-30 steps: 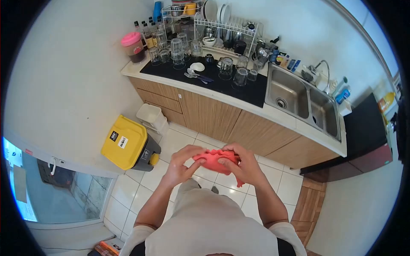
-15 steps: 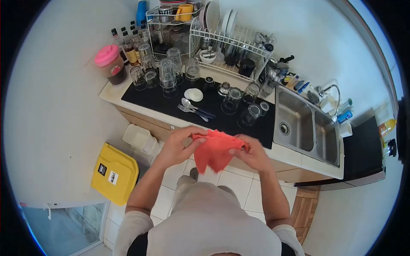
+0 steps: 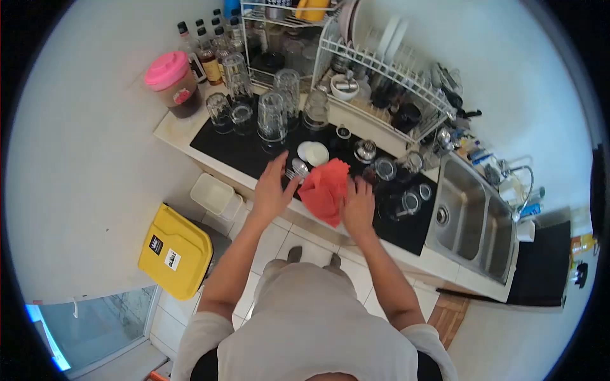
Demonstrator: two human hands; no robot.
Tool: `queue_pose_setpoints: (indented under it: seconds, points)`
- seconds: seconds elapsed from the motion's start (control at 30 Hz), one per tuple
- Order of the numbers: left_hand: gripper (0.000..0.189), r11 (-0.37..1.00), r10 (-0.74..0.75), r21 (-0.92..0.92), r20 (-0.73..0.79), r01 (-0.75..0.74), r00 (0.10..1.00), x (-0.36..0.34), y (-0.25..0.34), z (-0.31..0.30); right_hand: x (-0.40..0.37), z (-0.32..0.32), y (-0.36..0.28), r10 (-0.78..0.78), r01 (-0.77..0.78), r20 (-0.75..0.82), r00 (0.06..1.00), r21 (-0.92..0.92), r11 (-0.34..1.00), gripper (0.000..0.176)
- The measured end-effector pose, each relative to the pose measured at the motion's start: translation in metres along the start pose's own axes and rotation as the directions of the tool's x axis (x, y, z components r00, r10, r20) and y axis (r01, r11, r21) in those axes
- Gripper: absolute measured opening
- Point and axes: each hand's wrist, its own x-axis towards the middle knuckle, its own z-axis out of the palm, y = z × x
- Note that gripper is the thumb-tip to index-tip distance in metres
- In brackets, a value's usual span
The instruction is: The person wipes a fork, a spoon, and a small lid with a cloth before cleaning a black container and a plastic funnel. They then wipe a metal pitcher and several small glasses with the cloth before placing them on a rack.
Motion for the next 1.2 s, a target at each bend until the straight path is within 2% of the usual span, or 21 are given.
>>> queue_pose_setpoints:
  seconds: [0.1,0.13,0.3,0.4,0.57,0.63,0.73,0.83,0.93,1.03,1.13,1.2]
  points:
    - [0.045,0.976,-0.204,-0.068,0.057,0.208,0.977,-0.041,-0.009,-0.017,-0.002,0.019,-0.018,-0.034,0.008,0.217,0.976,0.122,0.993,0.037]
    - [0.043,0.965,-0.247,-0.059,0.106,0.254,0.963,-0.058,-0.012,-0.023,-0.002,0.033,-0.018,-0.066,0.039,0.244,0.968,0.117,0.992,0.042]
    - [0.030,0.896,-0.421,-0.034,0.253,0.443,0.871,-0.115,-0.022,-0.030,0.014,0.066,-0.016,-0.054,0.025,0.282,0.958,0.105,0.994,0.055]
    - [0.023,0.847,-0.503,-0.050,0.251,0.530,0.827,-0.131,-0.014,-0.028,0.013,0.068,-0.019,-0.060,0.037,0.288,0.956,0.084,0.996,0.058]
    - [0.021,0.866,-0.464,-0.086,0.225,0.492,0.857,-0.128,-0.013,-0.016,0.005,0.095,-0.006,-0.102,0.090,0.275,0.956,0.056,0.994,0.057]
    - [0.021,0.888,-0.426,-0.080,0.223,0.452,0.877,-0.121,-0.012,-0.014,0.006,0.093,-0.006,-0.089,0.082,0.275,0.957,0.036,0.996,0.054]
    - [0.022,0.915,-0.375,-0.053,0.253,0.400,0.892,-0.109,-0.012,-0.011,0.008,0.074,-0.017,-0.050,0.028,0.223,0.973,0.101,0.995,0.048]
    - [0.023,0.926,-0.349,-0.043,0.285,0.376,0.893,-0.100,-0.009,-0.010,0.008,0.086,-0.008,-0.067,0.037,0.270,0.960,0.115,0.993,0.045]
    - [0.023,0.938,-0.321,-0.036,0.284,0.345,0.904,-0.098,-0.011,-0.009,0.015,0.091,-0.002,-0.173,0.088,0.348,0.921,0.248,0.965,0.043]
    - [0.022,0.940,-0.310,-0.050,0.291,0.338,0.905,-0.102,-0.012,-0.006,0.022,0.087,-0.008,-0.198,0.135,0.426,0.883,0.174,0.975,0.039]
    - [0.022,0.933,-0.320,-0.060,0.312,0.355,0.895,-0.107,-0.006,-0.004,0.028,0.096,-0.014,-0.199,0.178,0.409,0.891,0.089,0.980,0.038]
    - [0.022,0.936,-0.306,-0.070,0.322,0.345,0.896,-0.111,-0.005,-0.004,0.033,0.091,-0.013,-0.218,0.176,0.449,0.866,0.132,0.975,0.037]
